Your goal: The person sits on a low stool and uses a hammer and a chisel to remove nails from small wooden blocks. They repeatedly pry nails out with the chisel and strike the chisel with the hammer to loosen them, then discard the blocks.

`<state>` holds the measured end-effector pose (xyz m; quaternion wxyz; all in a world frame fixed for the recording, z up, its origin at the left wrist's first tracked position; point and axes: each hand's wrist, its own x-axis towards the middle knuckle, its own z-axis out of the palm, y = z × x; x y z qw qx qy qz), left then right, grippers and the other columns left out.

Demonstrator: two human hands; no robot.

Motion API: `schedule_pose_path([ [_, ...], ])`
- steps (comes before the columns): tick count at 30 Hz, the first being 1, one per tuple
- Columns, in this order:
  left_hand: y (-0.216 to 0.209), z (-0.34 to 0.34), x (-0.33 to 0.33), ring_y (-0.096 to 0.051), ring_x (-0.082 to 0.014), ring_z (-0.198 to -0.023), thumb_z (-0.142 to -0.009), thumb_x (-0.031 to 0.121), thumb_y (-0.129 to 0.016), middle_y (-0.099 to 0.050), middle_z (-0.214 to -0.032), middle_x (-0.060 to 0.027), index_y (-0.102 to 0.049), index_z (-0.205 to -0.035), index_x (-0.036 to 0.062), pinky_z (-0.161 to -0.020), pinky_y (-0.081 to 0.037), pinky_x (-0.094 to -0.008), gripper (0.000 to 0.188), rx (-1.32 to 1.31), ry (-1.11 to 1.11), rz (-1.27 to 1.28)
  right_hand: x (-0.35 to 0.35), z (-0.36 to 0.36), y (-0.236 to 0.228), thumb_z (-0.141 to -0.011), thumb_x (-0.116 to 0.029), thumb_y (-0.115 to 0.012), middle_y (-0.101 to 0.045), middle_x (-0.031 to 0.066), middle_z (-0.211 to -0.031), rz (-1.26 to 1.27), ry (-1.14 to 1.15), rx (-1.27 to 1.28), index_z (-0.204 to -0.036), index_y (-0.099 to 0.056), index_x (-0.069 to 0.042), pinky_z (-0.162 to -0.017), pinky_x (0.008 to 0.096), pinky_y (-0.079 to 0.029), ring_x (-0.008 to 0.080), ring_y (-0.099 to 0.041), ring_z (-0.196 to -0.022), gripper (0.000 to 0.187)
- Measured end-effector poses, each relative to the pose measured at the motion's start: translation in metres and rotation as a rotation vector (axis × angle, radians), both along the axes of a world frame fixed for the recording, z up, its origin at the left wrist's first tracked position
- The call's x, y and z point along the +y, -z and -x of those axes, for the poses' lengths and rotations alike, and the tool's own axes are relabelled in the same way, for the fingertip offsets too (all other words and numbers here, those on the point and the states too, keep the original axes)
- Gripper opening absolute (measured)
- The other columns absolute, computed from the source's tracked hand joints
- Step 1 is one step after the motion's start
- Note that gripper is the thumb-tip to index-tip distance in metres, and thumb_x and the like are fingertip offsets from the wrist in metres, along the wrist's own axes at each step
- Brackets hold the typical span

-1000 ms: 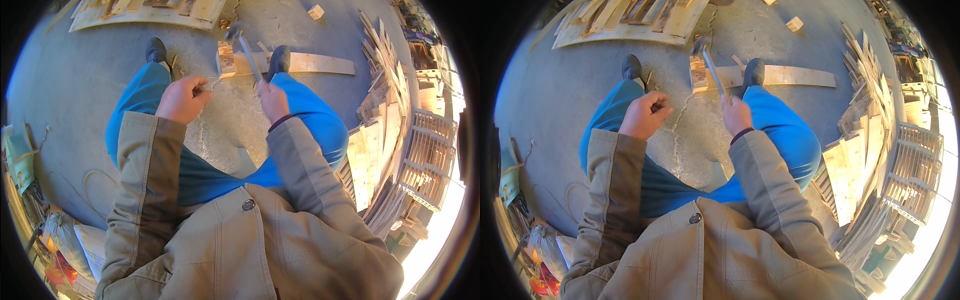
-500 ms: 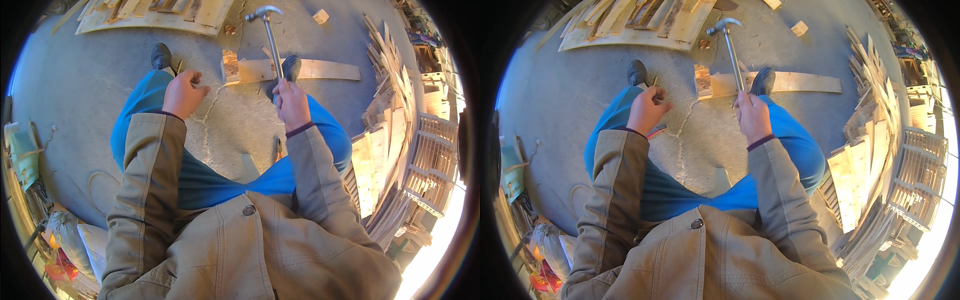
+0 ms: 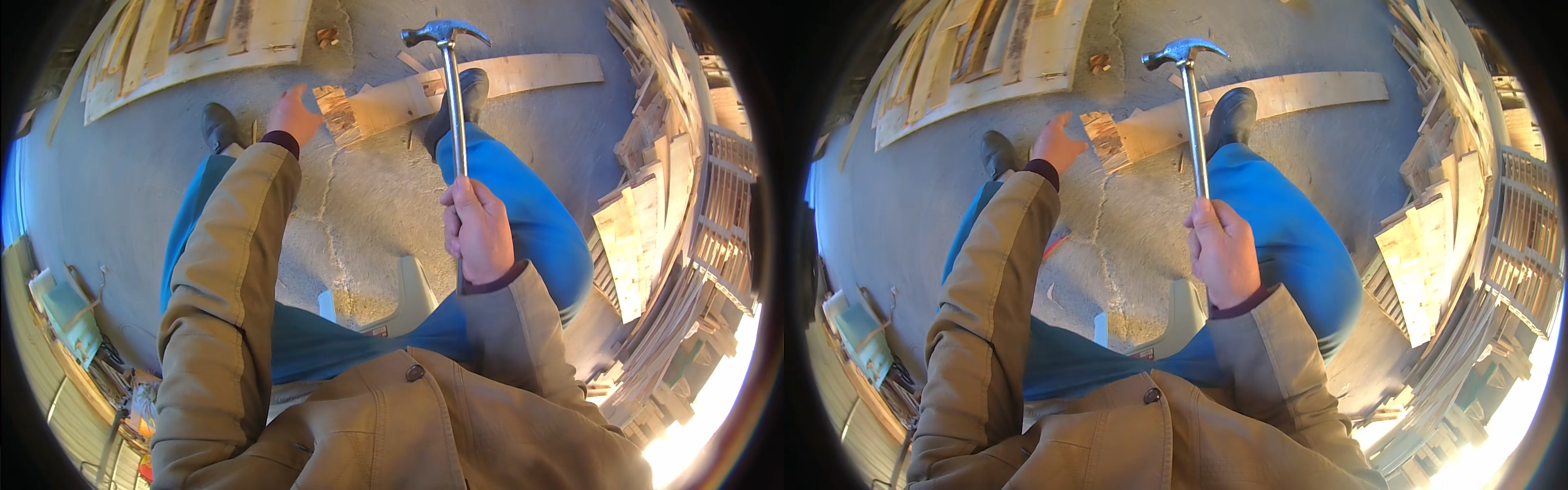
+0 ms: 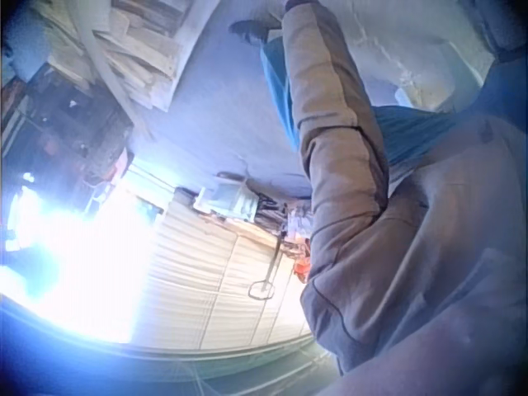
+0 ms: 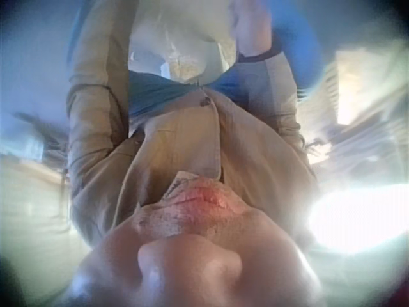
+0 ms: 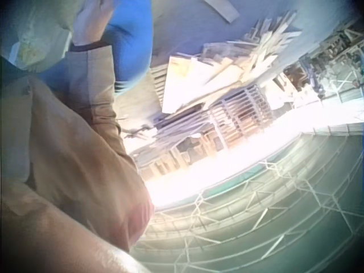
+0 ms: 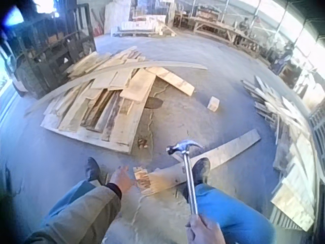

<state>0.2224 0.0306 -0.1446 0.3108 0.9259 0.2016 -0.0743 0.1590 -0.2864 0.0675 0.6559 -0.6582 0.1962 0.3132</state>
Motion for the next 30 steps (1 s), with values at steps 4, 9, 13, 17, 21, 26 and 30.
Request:
schedule_pose_path([
  [4,0.045,-0.029,-0.004,-0.057,-0.0375,-0.126,-0.073,0.014,-0.083,-0.059,-0.138,-0.0218,-0.054,-0.141,0.006,-0.108,-0.046,-0.0415,0.075,0.064,0.027,-0.03,0.002,-0.008,0.01,-0.109,-0.036,-0.048,-0.044,-0.0007,-0.061,-0.068,0.049,0.183,-0.096,-0.054,-0.005,-0.041,0.0231,-0.03,0.0062,-0.037,-0.044,0.035],
  [9,0.076,-0.05,0.0,-0.067,-0.0345,-0.111,-0.071,0.012,-0.083,-0.07,-0.114,-0.022,-0.065,-0.123,0.0015,-0.096,-0.052,-0.0408,0.056,0.149,0.033,0.058,0.004,-0.015,0.02,-0.108,-0.031,-0.052,-0.043,-0.0015,-0.06,-0.142,0.117,0.315,-0.094,-0.055,-0.005,-0.04,0.0237,-0.028,0.0059,-0.036,-0.044,0.03],
  [13,0.062,-0.049,0.002,-0.071,-0.0337,-0.096,-0.071,0.011,-0.082,-0.074,-0.101,-0.0188,-0.069,-0.108,0.0027,-0.084,-0.055,-0.0422,0.04,0.098,0.045,0.063,0.002,-0.013,0.022,-0.107,-0.031,-0.054,-0.044,-0.0013,-0.061,-0.16,0.16,0.37,-0.095,-0.054,-0.006,-0.041,0.0241,-0.029,0.0062,-0.037,-0.045,0.028],
  [17,0.034,-0.047,-0.005,-0.068,-0.0376,-0.093,-0.074,0.011,-0.079,-0.072,-0.098,-0.0181,-0.069,-0.099,0.0045,-0.081,-0.054,-0.0444,0.028,-0.021,0.134,-0.08,0.0,-0.008,0.023,-0.106,-0.031,-0.056,-0.045,-0.001,-0.063,-0.192,0.175,0.356,-0.095,-0.054,-0.006,-0.041,0.0248,-0.031,0.0068,-0.039,-0.045,0.028],
  [21,0.022,-0.03,-0.014,-0.065,-0.0388,-0.089,-0.08,0.01,-0.071,-0.068,-0.087,-0.0163,-0.065,-0.086,0.0075,-0.077,-0.053,-0.0481,0.009,-0.209,0.245,-0.226,-0.001,-0.005,0.025,-0.106,-0.03,-0.057,-0.046,-0.0007,-0.063,-0.162,0.146,0.299,-0.094,-0.054,-0.006,-0.041,0.0253,-0.032,0.0073,-0.04,-0.045,0.027],
  [26,0.042,0.033,-0.039,-0.062,-0.0344,-0.093,-0.08,0.007,-0.066,-0.065,-0.088,-0.0109,-0.061,-0.084,0.0108,-0.075,-0.053,-0.0458,0.008,-0.303,0.403,-0.28,0.005,-0.002,0.031,-0.104,-0.03,-0.059,-0.046,-0.0009,-0.064,-0.169,0.137,0.294,-0.092,-0.053,-0.007,-0.041,0.0251,-0.032,0.0074,-0.04,-0.045,0.027],
  [30,0.055,0.07,-0.061,-0.062,-0.0316,-0.099,-0.074,0.006,-0.069,-0.065,-0.092,-0.0075,-0.061,-0.087,0.0116,-0.081,-0.052,-0.0431,0.016,-0.271,0.364,-0.283,0.009,0.001,0.036,-0.104,-0.03,-0.06,-0.045,-0.0015,-0.064,-0.127,0.108,0.332,-0.092,-0.052,-0.008,-0.04,0.0249,-0.03,0.0067,-0.039,-0.045,0.026],
])
